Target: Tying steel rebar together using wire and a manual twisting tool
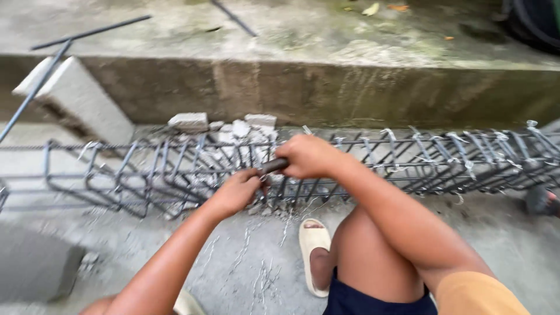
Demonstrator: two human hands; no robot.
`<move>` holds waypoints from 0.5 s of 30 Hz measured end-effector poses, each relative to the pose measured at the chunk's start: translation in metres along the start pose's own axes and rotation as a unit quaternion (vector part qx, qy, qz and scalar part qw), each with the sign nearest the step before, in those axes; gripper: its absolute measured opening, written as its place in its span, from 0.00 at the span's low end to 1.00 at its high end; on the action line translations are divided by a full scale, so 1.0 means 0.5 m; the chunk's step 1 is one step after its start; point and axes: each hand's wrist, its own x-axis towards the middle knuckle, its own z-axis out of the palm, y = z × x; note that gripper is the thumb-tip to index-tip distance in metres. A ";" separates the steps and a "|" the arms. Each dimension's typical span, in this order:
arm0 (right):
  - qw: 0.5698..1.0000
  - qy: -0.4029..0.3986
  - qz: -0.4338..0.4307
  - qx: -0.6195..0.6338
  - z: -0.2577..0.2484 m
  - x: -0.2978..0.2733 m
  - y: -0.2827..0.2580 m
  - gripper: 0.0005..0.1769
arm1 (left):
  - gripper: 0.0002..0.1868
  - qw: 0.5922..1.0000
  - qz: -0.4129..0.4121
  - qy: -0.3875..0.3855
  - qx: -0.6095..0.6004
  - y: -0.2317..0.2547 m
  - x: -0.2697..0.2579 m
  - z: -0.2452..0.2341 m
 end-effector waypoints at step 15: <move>0.945 -0.021 0.099 0.310 -0.022 0.000 -0.006 0.03 | 0.16 0.952 -0.031 -0.055 -0.301 0.006 -0.023 0.031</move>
